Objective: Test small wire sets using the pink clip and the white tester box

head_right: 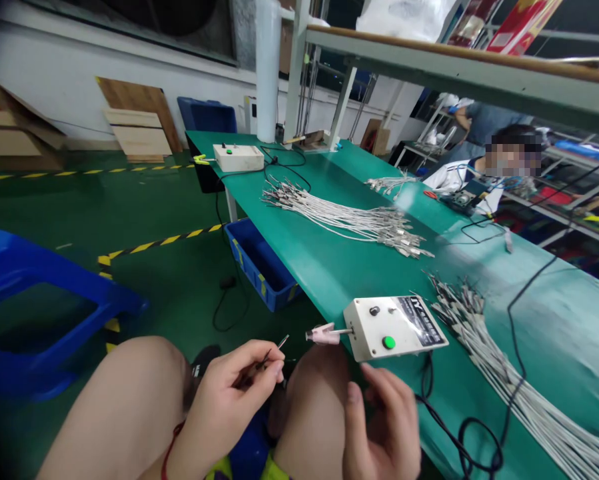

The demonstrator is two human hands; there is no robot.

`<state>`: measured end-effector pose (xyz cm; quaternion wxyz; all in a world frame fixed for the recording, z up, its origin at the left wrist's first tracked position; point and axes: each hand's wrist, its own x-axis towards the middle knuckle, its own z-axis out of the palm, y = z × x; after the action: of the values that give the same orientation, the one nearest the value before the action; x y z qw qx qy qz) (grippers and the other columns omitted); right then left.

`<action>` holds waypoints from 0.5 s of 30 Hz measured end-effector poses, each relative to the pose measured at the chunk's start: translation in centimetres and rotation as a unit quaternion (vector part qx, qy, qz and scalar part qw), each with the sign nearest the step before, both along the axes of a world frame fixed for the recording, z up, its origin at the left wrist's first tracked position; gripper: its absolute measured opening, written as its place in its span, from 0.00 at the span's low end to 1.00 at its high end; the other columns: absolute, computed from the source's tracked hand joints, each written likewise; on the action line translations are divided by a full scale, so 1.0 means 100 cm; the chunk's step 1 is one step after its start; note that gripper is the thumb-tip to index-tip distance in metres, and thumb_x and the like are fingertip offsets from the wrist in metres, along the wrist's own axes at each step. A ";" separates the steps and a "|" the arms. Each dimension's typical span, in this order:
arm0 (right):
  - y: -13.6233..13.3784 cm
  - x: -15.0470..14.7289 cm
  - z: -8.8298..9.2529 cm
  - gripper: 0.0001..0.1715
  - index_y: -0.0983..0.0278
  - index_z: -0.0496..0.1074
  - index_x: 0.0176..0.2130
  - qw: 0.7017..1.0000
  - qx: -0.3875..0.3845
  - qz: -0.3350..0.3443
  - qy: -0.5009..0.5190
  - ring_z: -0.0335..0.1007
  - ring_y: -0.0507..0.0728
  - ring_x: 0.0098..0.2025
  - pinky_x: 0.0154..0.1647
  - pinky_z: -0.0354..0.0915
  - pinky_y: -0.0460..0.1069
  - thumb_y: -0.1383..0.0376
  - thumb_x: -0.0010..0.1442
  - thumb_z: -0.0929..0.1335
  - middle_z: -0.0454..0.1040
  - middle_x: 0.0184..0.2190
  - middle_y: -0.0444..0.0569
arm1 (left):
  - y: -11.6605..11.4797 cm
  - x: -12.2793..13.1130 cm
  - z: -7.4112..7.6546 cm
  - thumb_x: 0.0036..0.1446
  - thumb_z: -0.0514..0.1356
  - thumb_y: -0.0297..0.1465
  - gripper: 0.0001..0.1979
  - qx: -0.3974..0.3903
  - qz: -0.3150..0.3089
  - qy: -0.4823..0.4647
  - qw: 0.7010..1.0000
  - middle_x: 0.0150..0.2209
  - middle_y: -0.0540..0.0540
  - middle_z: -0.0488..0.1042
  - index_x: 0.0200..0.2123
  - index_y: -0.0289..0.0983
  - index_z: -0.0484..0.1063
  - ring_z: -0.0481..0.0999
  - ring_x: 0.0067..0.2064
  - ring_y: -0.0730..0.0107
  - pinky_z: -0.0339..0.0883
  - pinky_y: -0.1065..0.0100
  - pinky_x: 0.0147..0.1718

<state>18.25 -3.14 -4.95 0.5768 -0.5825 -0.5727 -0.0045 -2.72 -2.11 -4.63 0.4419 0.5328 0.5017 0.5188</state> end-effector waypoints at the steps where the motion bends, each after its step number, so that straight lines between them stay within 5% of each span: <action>1: -0.006 -0.008 -0.001 0.12 0.62 0.83 0.45 0.997 -0.033 0.047 0.045 0.76 0.62 0.43 0.37 0.71 0.52 0.59 0.63 0.77 0.79 0.44 0.56 | -0.005 0.001 0.005 0.68 0.62 0.31 0.06 0.006 -0.003 -0.001 1.000 0.33 0.49 0.82 0.40 0.40 0.80 0.77 0.29 0.71 0.69 0.73 0.28; 8: -0.027 -0.044 -0.013 0.06 0.56 0.83 0.41 0.903 -0.175 0.240 0.311 0.78 0.61 0.40 0.38 0.75 0.53 0.63 0.61 0.77 0.77 0.42 0.50 | -0.025 0.006 0.030 0.63 0.64 0.22 0.09 0.123 0.023 0.054 0.991 0.31 0.56 0.82 0.38 0.44 0.79 0.77 0.26 0.78 0.70 0.79 0.27; 15: -0.026 -0.058 0.003 0.03 0.55 0.83 0.39 0.873 -0.170 0.275 0.366 0.76 0.56 0.36 0.38 0.73 0.50 0.64 0.63 0.76 0.75 0.37 0.46 | -0.027 0.006 0.028 0.64 0.65 0.21 0.10 0.160 0.011 0.103 0.982 0.32 0.57 0.82 0.41 0.44 0.76 0.79 0.29 0.78 0.71 0.79 0.33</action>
<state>12.42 -5.69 -4.69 0.6156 -0.4503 -0.4493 0.4652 -2.15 -4.80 -1.81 0.2914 0.6417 0.4604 0.5397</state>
